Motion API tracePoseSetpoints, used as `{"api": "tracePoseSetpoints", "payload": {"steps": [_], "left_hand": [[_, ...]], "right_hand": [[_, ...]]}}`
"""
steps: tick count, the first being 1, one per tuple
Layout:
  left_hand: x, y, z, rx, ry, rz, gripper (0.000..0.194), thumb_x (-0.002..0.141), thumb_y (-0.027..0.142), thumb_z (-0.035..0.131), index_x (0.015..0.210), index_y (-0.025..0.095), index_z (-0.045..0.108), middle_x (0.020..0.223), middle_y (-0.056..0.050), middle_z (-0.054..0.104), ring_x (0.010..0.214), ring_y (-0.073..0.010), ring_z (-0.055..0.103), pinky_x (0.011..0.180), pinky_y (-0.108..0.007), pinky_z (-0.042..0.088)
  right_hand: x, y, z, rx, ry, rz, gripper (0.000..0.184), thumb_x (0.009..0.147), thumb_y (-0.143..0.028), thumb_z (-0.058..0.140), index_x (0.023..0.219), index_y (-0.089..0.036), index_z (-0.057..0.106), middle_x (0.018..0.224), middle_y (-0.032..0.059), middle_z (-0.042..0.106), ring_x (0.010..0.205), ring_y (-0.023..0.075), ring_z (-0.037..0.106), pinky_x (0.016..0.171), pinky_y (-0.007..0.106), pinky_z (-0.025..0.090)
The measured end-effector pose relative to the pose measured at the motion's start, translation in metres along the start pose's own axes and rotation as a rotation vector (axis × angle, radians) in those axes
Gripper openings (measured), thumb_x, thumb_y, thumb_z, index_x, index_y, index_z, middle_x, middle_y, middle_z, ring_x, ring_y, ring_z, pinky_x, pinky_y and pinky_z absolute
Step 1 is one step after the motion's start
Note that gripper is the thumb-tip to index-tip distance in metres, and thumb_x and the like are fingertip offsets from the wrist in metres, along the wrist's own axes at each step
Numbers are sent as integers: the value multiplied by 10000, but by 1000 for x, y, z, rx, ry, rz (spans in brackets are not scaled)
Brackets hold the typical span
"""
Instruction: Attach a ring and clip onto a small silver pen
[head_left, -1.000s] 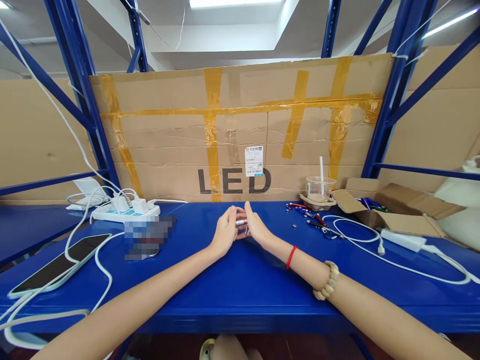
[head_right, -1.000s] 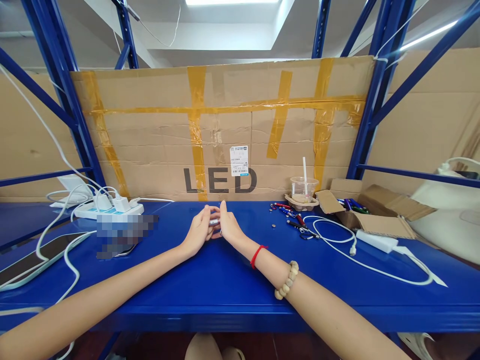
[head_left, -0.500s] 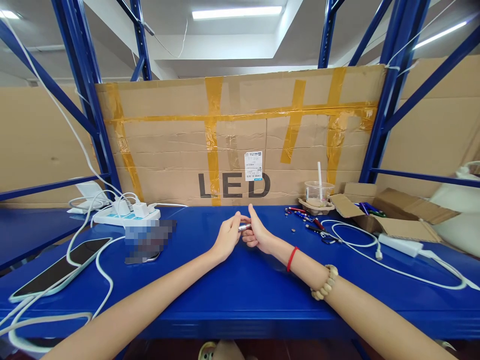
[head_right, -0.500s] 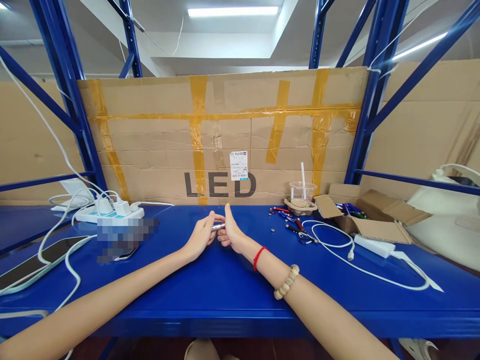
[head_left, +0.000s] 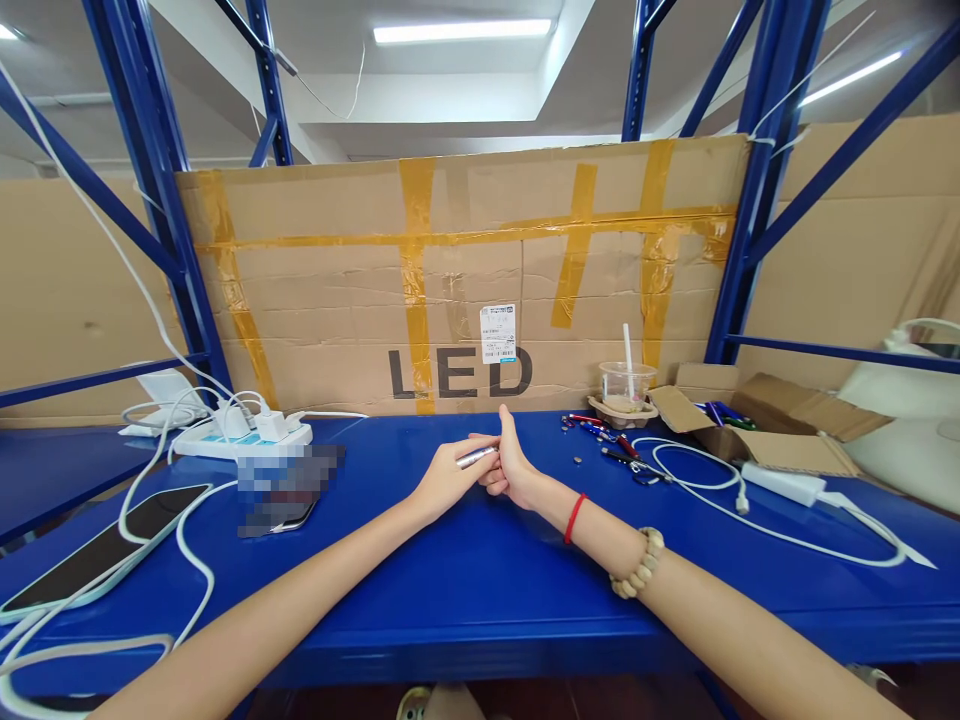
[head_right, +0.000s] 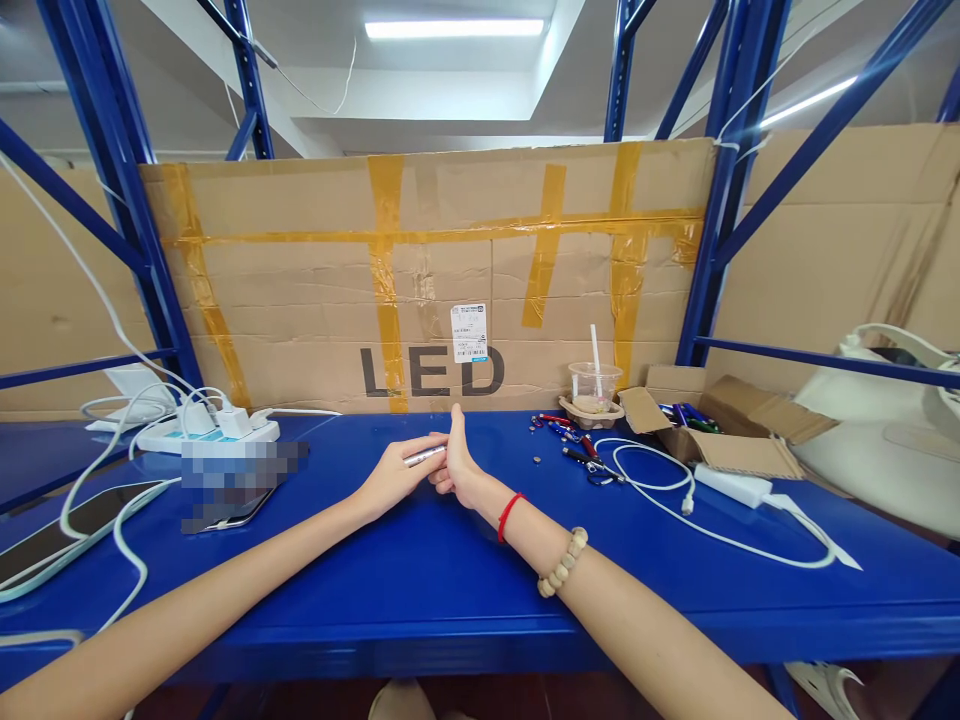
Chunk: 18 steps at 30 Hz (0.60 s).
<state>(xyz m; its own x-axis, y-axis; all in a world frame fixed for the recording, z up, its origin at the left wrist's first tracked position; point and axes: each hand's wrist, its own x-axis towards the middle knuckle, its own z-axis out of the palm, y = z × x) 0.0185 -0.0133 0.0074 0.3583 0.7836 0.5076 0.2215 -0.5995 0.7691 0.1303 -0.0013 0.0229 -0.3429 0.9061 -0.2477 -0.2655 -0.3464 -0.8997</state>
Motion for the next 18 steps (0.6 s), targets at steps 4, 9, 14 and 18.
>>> {"api": "tracePoseSetpoints", "payload": {"steps": [4,9,14,18], "left_hand": [[1,-2,-2,31,-17,0,339,760,321,491,1020,136,606,934,-71,645,855,-201,585,755,-279,458],[2,-4,-3,79,46,-5,336,742,323,513,1002,136,617,848,-59,662,768,-185,601,703,-265,476],[4,-5,-4,58,69,4,324,722,315,537,975,137,630,832,-58,659,760,-174,597,702,-253,476],[4,-2,-3,0,93,-33,326,725,326,535,975,140,629,773,-54,650,617,-122,574,548,-202,465]], "right_hand": [[0,0,0,25,-13,-18,615,651,-757,207,739,-189,425,340,-107,177,273,38,154,276,114,110],[7,2,-5,-28,-94,-28,602,652,-750,219,712,-187,424,347,-93,212,286,52,215,288,142,184],[11,3,-7,-139,-129,-70,550,702,-693,227,590,-178,382,360,-65,274,302,54,262,300,158,221],[9,1,-5,-154,-147,-113,519,729,-644,240,560,-173,378,367,-59,293,304,52,276,311,162,233]]}}
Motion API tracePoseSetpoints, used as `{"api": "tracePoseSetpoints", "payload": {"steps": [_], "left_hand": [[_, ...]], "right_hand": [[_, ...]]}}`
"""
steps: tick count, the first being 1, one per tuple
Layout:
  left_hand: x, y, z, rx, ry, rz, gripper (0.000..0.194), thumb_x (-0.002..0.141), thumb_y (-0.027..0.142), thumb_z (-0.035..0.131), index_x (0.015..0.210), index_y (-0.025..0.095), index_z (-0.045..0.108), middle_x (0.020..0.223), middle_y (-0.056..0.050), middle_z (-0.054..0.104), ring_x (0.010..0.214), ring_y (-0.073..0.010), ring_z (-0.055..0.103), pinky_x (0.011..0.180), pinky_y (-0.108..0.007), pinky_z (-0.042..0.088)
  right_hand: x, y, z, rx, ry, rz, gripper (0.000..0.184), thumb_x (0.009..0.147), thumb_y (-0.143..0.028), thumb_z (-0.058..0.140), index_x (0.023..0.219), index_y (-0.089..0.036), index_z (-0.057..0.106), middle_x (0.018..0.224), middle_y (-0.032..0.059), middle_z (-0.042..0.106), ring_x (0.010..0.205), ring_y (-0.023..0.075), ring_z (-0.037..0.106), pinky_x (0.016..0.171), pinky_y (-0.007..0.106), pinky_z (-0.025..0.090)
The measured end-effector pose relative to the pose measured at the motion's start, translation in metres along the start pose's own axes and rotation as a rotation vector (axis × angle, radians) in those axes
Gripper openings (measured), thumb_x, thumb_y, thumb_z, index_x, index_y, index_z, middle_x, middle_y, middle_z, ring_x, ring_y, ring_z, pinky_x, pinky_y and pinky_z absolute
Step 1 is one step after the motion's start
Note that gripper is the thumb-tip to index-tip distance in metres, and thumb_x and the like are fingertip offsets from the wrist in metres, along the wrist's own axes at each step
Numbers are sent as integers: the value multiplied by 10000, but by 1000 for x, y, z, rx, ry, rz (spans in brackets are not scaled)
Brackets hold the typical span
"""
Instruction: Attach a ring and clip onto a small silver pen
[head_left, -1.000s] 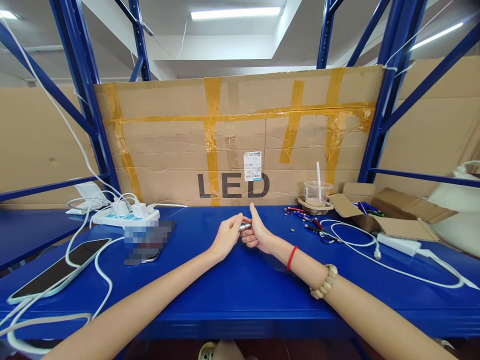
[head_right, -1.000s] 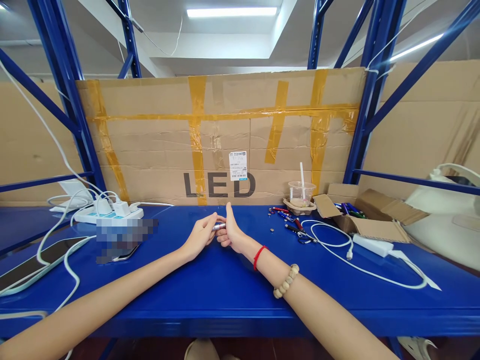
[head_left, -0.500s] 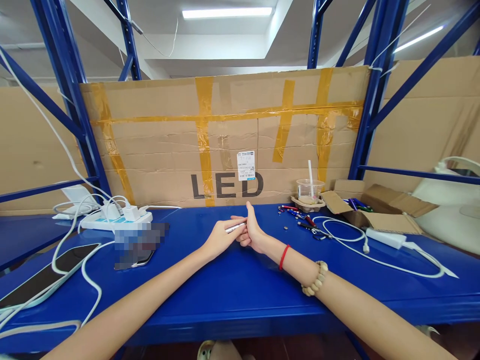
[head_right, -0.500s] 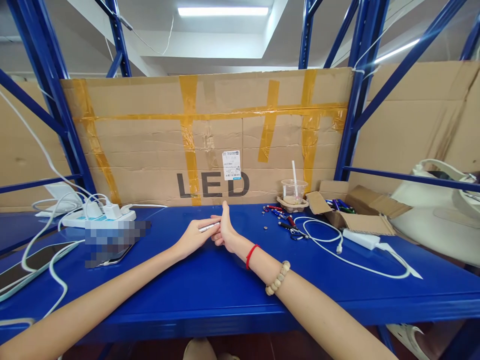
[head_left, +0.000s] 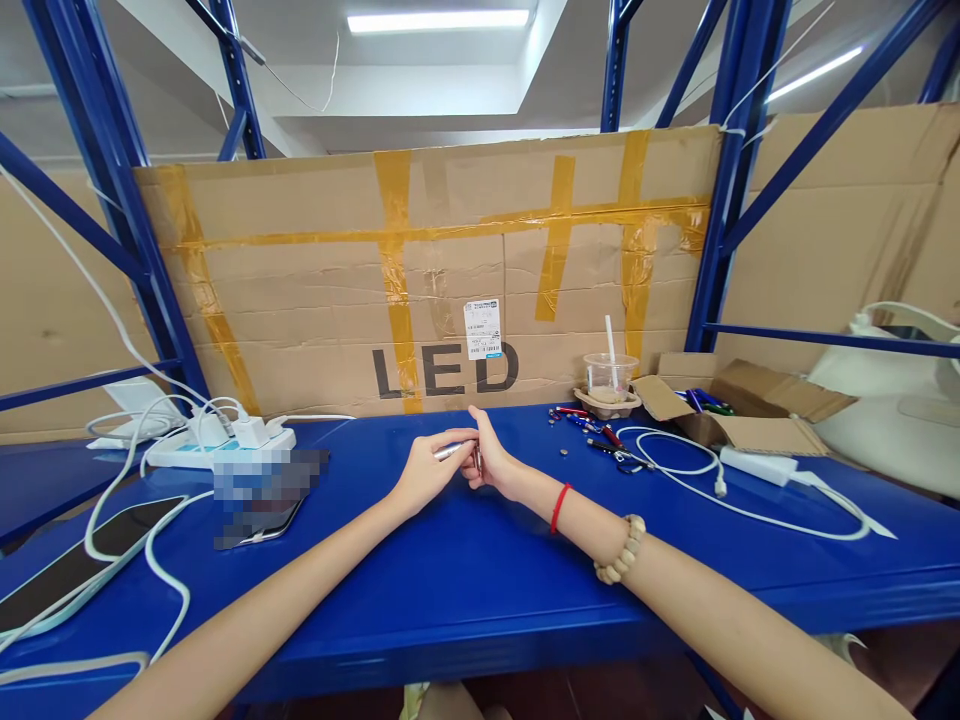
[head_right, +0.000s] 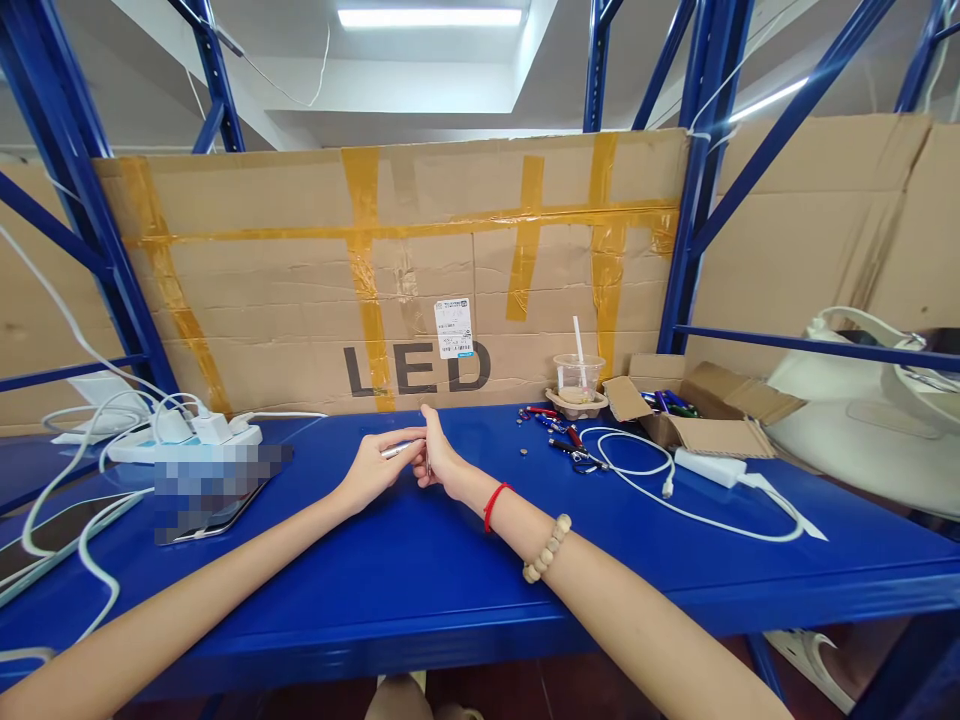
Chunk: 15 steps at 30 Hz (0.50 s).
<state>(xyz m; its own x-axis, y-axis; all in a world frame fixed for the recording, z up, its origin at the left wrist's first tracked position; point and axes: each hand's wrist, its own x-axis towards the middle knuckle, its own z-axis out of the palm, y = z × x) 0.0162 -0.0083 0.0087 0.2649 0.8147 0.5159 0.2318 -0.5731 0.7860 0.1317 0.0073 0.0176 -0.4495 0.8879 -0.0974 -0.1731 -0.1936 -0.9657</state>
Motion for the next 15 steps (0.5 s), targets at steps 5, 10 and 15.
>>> {"api": "tracePoseSetpoints", "payload": {"steps": [5,10,15], "left_hand": [[-1,1,0,-84,29,-107,400,716,387,538,1017,131,604,576,-12,569,349,-27,369,298,-146,252],[0,0,0,-135,58,-131,424,698,406,556,1004,118,607,541,-4,541,323,-22,340,284,-149,219],[0,3,0,-140,16,-68,399,698,386,563,989,119,616,540,-19,585,335,-48,411,315,-170,271]], "right_hand": [[-1,-4,0,-9,-14,-26,551,733,-645,228,688,-154,474,378,-55,336,304,61,309,318,168,256],[-1,-7,-2,-64,27,-102,636,742,-653,186,1012,-157,478,401,-51,402,310,85,382,329,185,319],[-5,-10,0,-186,38,-133,620,777,-617,177,1074,-158,469,392,-53,396,308,91,415,313,178,326]]}}
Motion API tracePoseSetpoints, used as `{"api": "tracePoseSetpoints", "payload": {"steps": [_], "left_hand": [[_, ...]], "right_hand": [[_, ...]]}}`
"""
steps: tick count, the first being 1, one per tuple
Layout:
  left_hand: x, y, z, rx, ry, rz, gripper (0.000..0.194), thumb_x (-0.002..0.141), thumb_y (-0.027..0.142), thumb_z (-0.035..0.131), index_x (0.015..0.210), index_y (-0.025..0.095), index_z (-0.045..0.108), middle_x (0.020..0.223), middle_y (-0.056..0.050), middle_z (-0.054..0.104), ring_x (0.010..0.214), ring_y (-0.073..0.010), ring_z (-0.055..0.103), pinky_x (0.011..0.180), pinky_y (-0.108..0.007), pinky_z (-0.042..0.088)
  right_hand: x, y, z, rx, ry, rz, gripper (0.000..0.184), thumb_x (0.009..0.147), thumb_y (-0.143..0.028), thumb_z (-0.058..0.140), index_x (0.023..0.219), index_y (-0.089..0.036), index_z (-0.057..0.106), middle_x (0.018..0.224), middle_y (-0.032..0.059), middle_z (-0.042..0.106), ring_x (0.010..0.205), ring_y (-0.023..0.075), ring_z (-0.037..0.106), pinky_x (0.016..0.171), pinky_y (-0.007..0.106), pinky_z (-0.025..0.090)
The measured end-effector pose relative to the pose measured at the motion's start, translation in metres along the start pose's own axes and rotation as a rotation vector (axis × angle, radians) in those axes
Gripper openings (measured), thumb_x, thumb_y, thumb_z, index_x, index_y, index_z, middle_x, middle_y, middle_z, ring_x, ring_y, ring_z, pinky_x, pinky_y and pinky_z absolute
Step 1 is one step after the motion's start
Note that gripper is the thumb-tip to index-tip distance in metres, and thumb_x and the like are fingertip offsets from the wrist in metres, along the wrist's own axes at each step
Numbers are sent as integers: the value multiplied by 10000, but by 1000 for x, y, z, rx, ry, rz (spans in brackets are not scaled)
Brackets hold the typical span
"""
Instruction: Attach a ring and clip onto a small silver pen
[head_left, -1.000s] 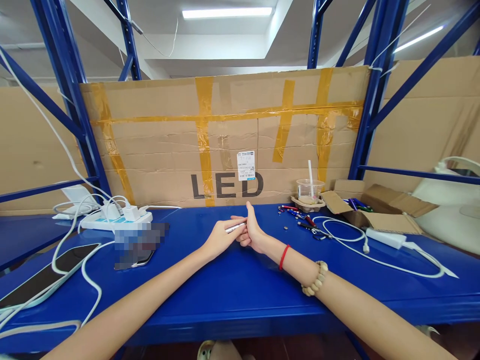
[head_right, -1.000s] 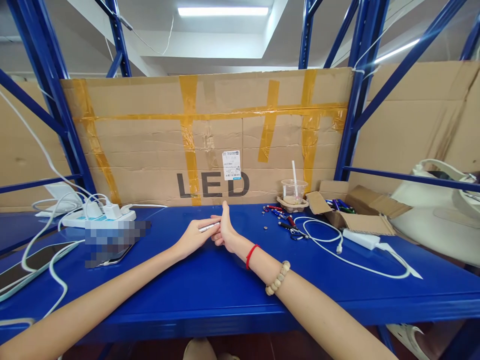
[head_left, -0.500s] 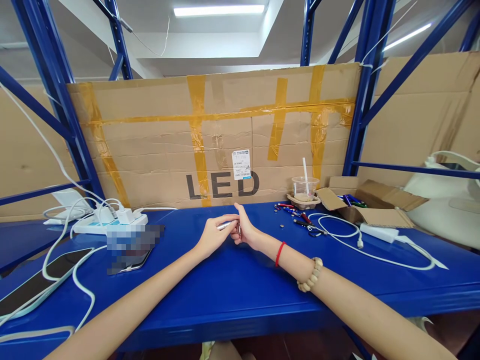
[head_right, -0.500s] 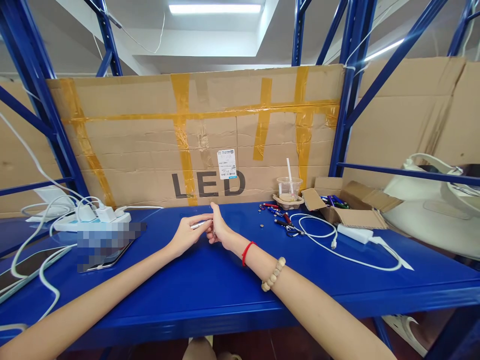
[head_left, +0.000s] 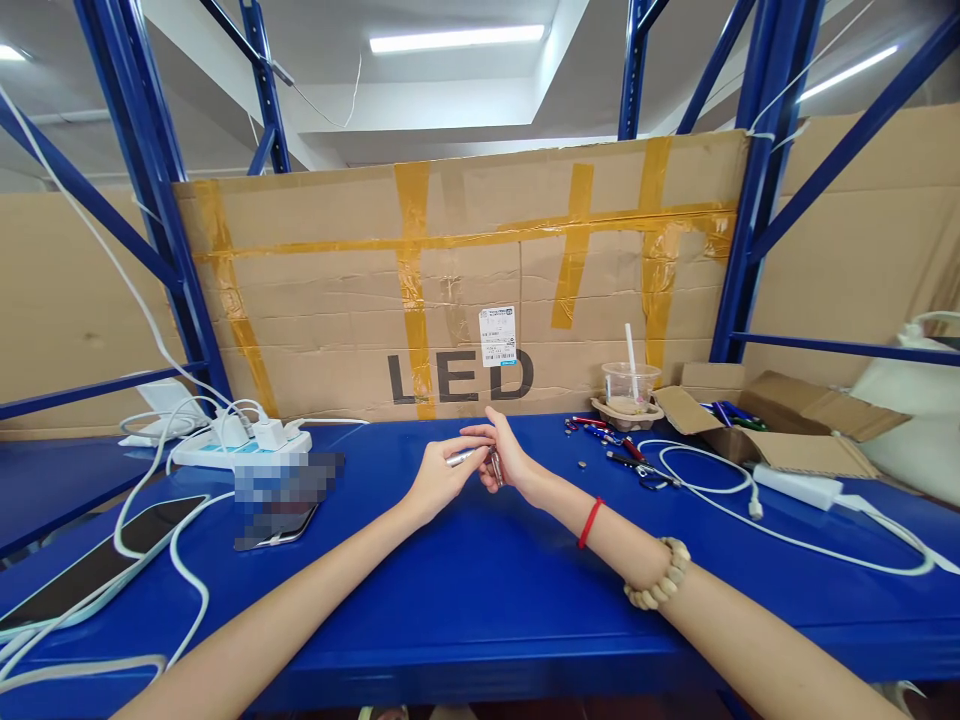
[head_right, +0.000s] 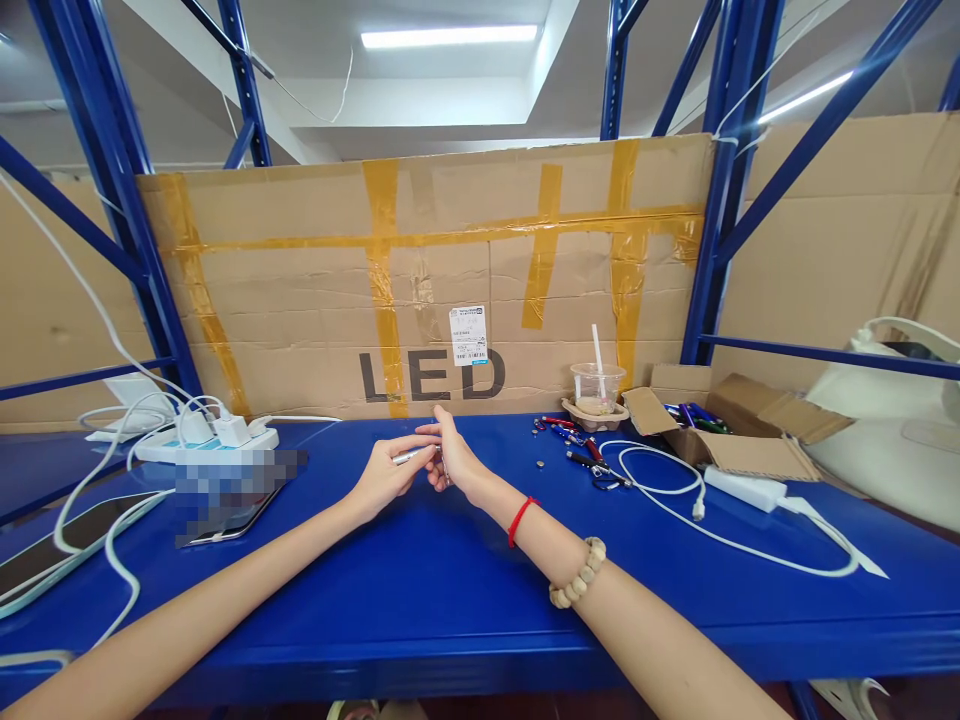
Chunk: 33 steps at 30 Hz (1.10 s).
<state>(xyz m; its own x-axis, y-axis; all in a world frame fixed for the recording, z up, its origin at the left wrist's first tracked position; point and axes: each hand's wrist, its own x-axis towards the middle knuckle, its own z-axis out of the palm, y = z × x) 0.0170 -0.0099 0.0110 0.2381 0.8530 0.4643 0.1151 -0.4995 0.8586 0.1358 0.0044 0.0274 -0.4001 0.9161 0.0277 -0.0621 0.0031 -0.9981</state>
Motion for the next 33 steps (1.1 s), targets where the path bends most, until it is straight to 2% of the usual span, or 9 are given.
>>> {"api": "tracePoseSetpoints", "payload": {"steps": [3,6,13,17,20,23,27,30,33], "left_hand": [[-1,3,1,2,12,29,371,704,379,560,955,116,631,534,-22,594,354,-62,445,332,-177,287],[-2,7,3,-9,38,22,368,707,383,556,942,109,629,506,-16,581,349,-65,446,321,-172,263],[-5,9,4,-84,22,-40,402,696,434,553,934,110,573,447,42,479,290,-24,323,282,-143,179],[-7,5,5,-140,19,-75,442,767,507,406,934,124,550,378,92,323,275,-17,197,278,-137,137],[-8,2,8,-119,77,-49,468,793,520,341,952,131,545,342,103,251,276,-30,201,291,-140,158],[-9,0,11,-100,148,-56,486,798,531,319,931,121,544,336,97,261,281,-36,220,304,-152,179],[-9,-2,13,-83,196,-72,493,785,550,327,859,110,536,350,90,283,294,-32,219,314,-162,183],[-7,-1,12,-92,193,-96,507,776,569,319,823,111,532,351,89,269,294,-30,208,309,-158,166],[-5,1,7,-143,192,-141,499,761,582,336,851,128,523,398,77,311,300,-24,210,301,-147,141]], "right_hand": [[-3,-3,2,-130,61,-82,559,794,-580,241,1045,-152,498,406,-47,415,298,78,411,285,161,290],[-5,-6,5,-134,61,-114,562,799,-578,228,1044,-151,498,409,-47,412,291,73,397,274,157,276],[-8,-4,8,-4,59,-46,562,791,-587,227,1133,-175,401,411,-63,385,301,78,387,286,155,280],[-9,-4,9,60,30,17,565,778,-598,234,1135,-190,391,404,-67,378,297,72,353,289,150,266],[-9,-2,11,84,53,15,527,771,-587,271,1100,-202,416,394,-77,351,298,59,319,299,141,256],[-8,3,13,83,85,0,483,762,-568,326,1061,-205,433,411,-83,338,305,48,302,308,142,262],[-8,6,15,56,98,-2,337,771,-472,396,980,-213,449,450,-87,333,319,33,290,325,142,276],[-10,5,16,57,57,36,262,770,-440,421,898,-213,449,458,-97,292,326,21,238,325,133,246],[-13,2,15,48,-86,50,277,727,-460,501,776,-194,443,457,-108,210,341,9,161,318,119,167]]}}
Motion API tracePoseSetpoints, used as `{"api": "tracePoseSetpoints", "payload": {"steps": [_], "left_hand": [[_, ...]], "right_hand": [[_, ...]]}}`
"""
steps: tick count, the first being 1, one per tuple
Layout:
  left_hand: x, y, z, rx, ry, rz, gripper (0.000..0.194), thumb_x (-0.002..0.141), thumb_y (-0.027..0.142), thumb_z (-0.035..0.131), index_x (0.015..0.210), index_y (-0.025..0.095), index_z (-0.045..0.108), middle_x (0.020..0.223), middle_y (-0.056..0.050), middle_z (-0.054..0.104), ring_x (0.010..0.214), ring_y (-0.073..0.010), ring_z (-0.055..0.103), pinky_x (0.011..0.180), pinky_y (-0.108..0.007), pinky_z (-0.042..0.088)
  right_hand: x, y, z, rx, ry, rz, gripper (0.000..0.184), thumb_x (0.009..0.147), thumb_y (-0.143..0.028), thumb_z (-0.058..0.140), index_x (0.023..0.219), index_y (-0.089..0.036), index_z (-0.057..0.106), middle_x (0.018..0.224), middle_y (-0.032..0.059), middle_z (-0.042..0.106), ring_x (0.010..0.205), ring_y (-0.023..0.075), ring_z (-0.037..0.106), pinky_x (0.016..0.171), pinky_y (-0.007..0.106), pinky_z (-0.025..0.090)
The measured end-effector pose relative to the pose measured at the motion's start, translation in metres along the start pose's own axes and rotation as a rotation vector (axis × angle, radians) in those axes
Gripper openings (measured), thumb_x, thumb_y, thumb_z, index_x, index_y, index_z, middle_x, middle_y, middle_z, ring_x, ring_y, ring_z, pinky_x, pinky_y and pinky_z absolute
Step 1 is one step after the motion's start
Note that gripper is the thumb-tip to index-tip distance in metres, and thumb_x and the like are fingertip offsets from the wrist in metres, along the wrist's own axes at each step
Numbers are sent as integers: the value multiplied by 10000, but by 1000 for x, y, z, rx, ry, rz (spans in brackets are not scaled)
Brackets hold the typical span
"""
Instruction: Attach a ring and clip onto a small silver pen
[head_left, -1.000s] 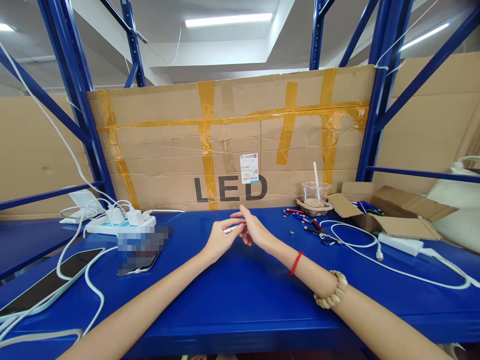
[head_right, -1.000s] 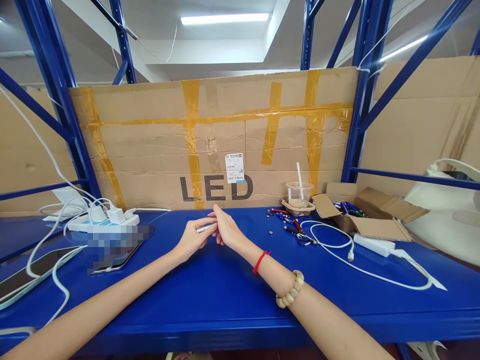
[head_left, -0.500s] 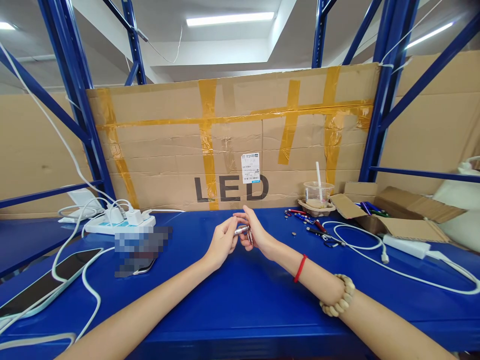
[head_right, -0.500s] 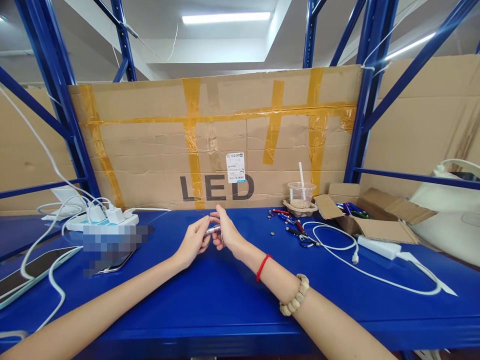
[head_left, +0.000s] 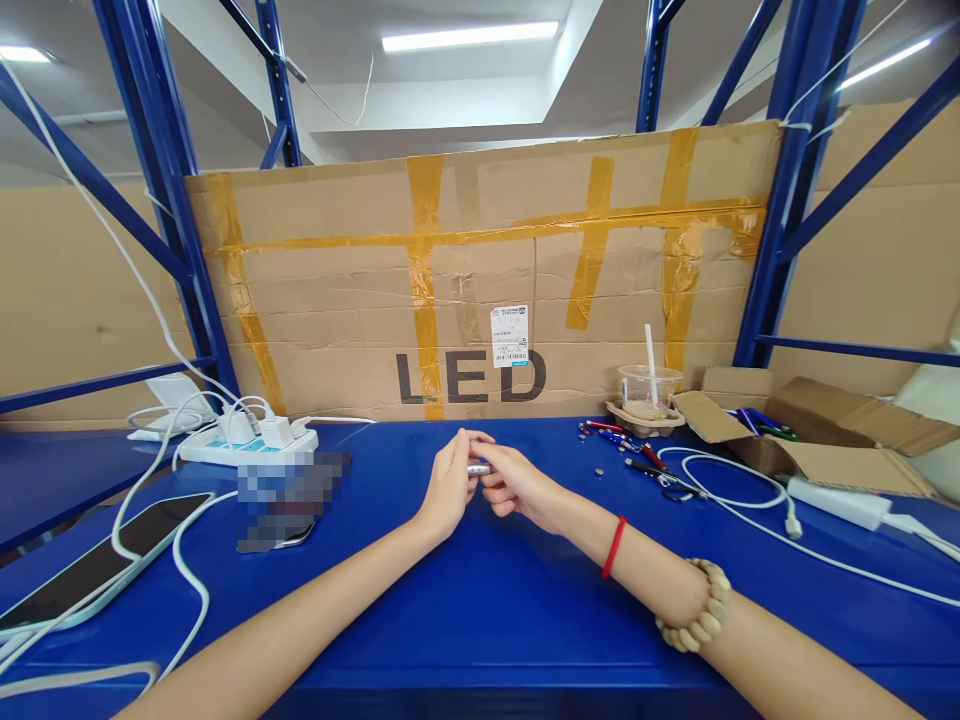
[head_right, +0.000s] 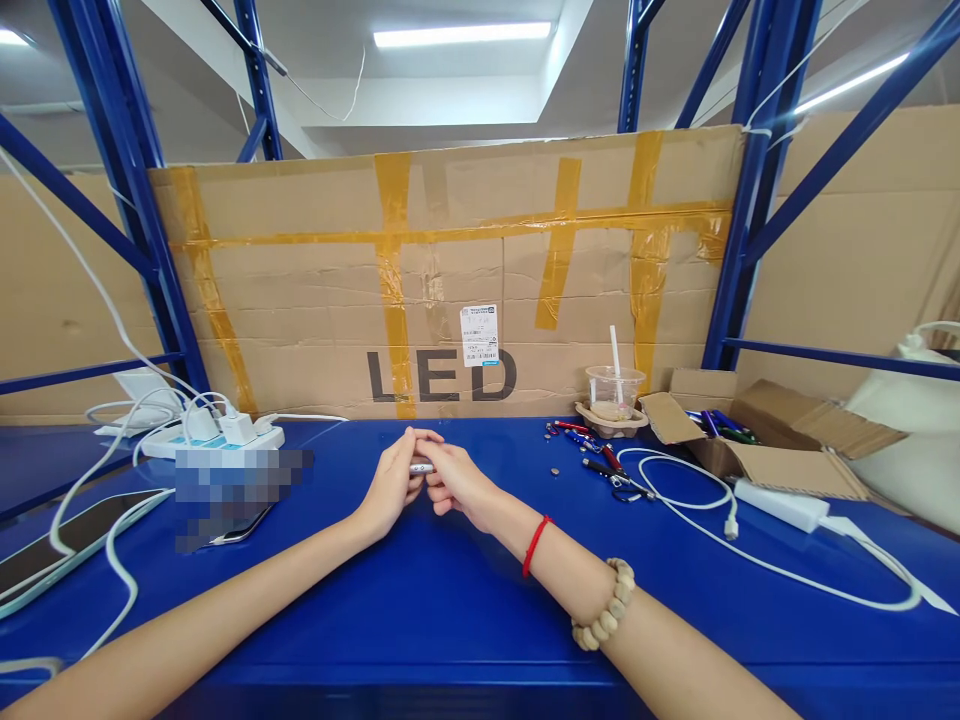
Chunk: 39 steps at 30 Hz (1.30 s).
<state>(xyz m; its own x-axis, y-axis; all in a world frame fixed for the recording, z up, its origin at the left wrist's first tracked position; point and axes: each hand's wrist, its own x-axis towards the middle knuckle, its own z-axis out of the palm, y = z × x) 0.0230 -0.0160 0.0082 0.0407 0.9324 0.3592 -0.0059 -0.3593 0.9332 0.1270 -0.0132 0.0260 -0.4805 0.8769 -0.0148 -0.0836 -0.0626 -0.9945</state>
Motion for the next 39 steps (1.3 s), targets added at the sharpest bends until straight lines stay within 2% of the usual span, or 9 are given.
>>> {"api": "tracePoseSetpoints", "payload": {"steps": [5,10,13,15,19,22,28,33,39], "left_hand": [[1,-3,-4,-56,-44,-19,502,767,588,298,916,156,505,434,75,294,317,-28,216,312,-141,146],[0,-12,-1,-6,14,20,520,799,564,210,1086,179,410,472,47,428,396,-92,406,390,-189,313],[1,-13,1,-34,56,4,472,819,508,228,1151,198,354,658,1,562,554,-119,524,527,-223,399],[2,-12,2,-101,38,-77,489,813,507,243,1198,212,308,778,-24,595,642,-136,562,574,-234,418],[7,-7,0,-245,46,-188,537,796,521,245,1230,208,290,928,-66,601,750,-175,589,618,-268,436],[12,-2,-3,-283,107,-95,511,792,498,249,1200,206,348,1001,-72,588,834,-187,579,689,-288,434],[18,-5,-7,-215,107,-21,515,796,487,242,1176,190,421,1014,-77,579,971,-194,519,815,-320,397],[16,-10,-6,-188,72,-69,501,812,479,229,1188,211,425,1101,-77,518,1073,-204,450,912,-333,321],[19,-18,-13,-178,32,-86,507,828,481,187,1206,224,406,1136,-74,495,1105,-211,416,938,-345,279]], "right_hand": [[1,-3,-5,-114,-84,-41,361,676,-504,556,664,-156,459,447,-97,247,349,4,148,316,130,92],[2,-7,-9,-319,-69,-91,389,703,-514,515,757,-133,577,452,-35,437,332,10,218,306,146,113],[4,-6,-11,-423,-26,-133,378,684,-498,541,697,-125,598,392,-57,358,335,22,225,299,154,150],[6,-4,-14,-460,-39,-115,363,671,-487,558,659,-126,589,370,-71,306,339,26,222,300,156,168],[10,0,-16,-319,-75,-74,339,666,-466,580,654,-129,548,400,-95,235,356,17,171,311,147,127],[13,0,-16,-150,-96,-31,353,672,-471,580,633,-131,490,436,-109,182,368,9,132,323,145,94],[17,-2,-21,76,-206,44,373,659,-442,614,598,-152,388,452,-112,193,371,-1,107,334,144,67],[15,-2,-23,59,-237,60,312,600,-344,695,694,-125,494,471,-105,238,376,-8,135,337,147,70],[15,0,-24,45,-160,94,313,595,-346,698,717,-117,523,461,-109,216,379,-4,110,336,155,59]]}}
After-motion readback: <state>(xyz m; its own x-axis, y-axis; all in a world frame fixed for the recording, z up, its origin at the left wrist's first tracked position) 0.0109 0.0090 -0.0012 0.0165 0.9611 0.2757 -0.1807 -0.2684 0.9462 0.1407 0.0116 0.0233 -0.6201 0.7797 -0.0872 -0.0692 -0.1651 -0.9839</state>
